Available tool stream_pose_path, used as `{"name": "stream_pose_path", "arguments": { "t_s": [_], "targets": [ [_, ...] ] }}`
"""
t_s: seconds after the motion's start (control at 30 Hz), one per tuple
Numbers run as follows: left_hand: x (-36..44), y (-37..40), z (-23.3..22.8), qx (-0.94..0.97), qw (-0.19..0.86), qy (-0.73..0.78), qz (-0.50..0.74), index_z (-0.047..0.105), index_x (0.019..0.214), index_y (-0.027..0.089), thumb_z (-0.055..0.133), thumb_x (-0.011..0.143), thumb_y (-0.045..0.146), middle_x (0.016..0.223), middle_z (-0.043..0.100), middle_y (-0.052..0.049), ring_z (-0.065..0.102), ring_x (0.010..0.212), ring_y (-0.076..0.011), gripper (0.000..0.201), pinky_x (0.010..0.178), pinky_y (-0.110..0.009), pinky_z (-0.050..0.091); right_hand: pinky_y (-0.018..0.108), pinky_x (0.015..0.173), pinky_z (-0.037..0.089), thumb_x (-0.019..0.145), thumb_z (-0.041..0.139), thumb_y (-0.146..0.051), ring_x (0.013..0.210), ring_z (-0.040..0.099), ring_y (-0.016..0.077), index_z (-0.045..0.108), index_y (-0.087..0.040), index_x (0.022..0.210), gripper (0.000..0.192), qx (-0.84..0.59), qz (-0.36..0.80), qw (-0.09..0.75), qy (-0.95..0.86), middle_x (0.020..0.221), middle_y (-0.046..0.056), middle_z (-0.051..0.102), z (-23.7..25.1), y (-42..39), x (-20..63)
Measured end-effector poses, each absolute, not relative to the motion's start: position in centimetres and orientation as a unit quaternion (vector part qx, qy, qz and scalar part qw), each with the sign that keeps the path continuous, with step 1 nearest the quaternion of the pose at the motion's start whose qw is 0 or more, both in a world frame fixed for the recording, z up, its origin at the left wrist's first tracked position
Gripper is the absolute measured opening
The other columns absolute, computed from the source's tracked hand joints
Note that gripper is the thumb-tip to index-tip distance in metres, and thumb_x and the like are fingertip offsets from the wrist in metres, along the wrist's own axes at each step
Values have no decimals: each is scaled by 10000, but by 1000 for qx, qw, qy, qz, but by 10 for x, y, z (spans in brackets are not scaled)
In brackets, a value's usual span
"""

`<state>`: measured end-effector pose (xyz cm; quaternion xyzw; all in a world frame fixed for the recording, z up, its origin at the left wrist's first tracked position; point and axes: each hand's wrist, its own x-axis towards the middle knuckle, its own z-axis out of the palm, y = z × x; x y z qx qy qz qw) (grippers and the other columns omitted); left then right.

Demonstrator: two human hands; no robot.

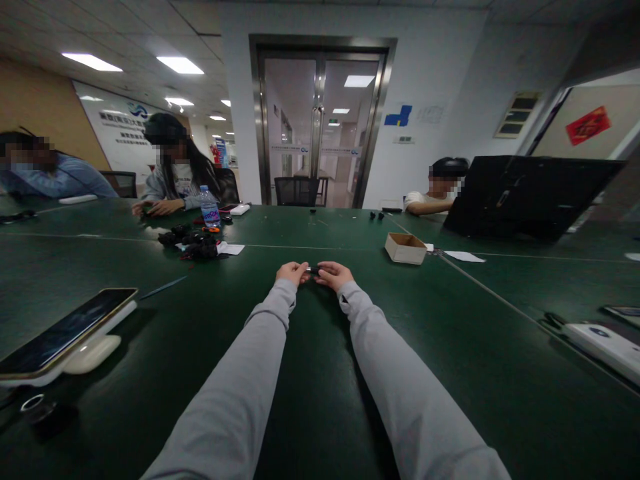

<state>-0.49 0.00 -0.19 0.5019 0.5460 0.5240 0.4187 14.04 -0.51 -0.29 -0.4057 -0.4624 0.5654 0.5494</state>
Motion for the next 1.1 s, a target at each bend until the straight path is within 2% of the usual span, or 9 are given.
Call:
{"name": "stream_pose_path", "arguments": {
  "t_s": [0.23, 0.5, 0.67, 0.77, 0.83, 0.93, 1.0, 1.1],
  "targets": [
    [-8, 0, -3, 550, 359, 573, 490, 581, 643, 142, 549, 730, 439, 555, 626, -41, 576, 485, -115, 311, 490, -212, 467, 220, 555, 573, 639, 675, -21, 535, 637, 108, 603, -134, 846, 246, -390, 576, 548, -465, 728, 17, 649, -2, -6, 140],
    [-6, -7, 2, 551, 344, 582, 489, 573, 617, 157, 536, 737, 429, 529, 599, -24, 549, 476, -102, 300, 460, -188, 447, 214, 540, 569, 649, 677, -43, 536, 639, 111, 605, -140, 845, 231, -392, 576, 549, -462, 752, 26, 657, -2, -6, 140],
    [-7, -5, 0, 567, 353, 529, 522, 625, 757, 155, 591, 699, 301, 634, 584, -8, 504, 522, -75, 161, 410, -141, 410, 193, 495, 561, 668, 680, -80, 509, 631, 105, 601, -136, 825, 184, -406, 568, 555, -452, 713, 22, 657, -2, -4, 140],
    [-7, -5, 0, 585, 357, 510, 520, 618, 905, 179, 615, 654, 195, 691, 569, 3, 492, 523, -61, 251, 403, -125, 392, 186, 488, 558, 674, 675, -77, 501, 626, 100, 603, -135, 816, 169, -411, 566, 551, -455, 691, 18, 656, -2, -4, 140],
    [-6, -5, 2, 562, 366, 532, 516, 590, 962, 181, 592, 681, 219, 693, 562, 4, 489, 484, -57, 284, 398, -137, 391, 184, 487, 556, 679, 665, -64, 503, 627, 101, 604, -135, 812, 162, -409, 568, 550, -455, 689, 16, 655, -1, -5, 139],
    [-4, -5, 2, 526, 396, 569, 493, 570, 943, 144, 473, 783, 347, 599, 544, -6, 479, 417, -71, 276, 370, -161, 366, 193, 499, 557, 688, 651, -51, 510, 631, 105, 605, -135, 816, 160, -406, 572, 551, -453, 697, 18, 653, -1, -6, 139],
    [-4, -6, 2, 542, 400, 559, 484, 567, 943, 141, 431, 807, 355, 541, 515, 6, 447, 390, -66, 287, 358, -155, 336, 209, 519, 563, 692, 646, -51, 508, 629, 106, 608, -136, 820, 158, -410, 572, 548, -452, 695, 18, 652, -1, -6, 139],
    [-4, -6, 1, 577, 382, 519, 501, 553, 1003, 181, 539, 742, 274, 635, 541, 10, 460, 451, -57, 278, 377, -135, 336, 233, 553, 569, 704, 634, -57, 508, 629, 110, 611, -135, 833, 152, -410, 575, 545, -453, 685, 19, 652, 0, -6, 139]
  ]
}}
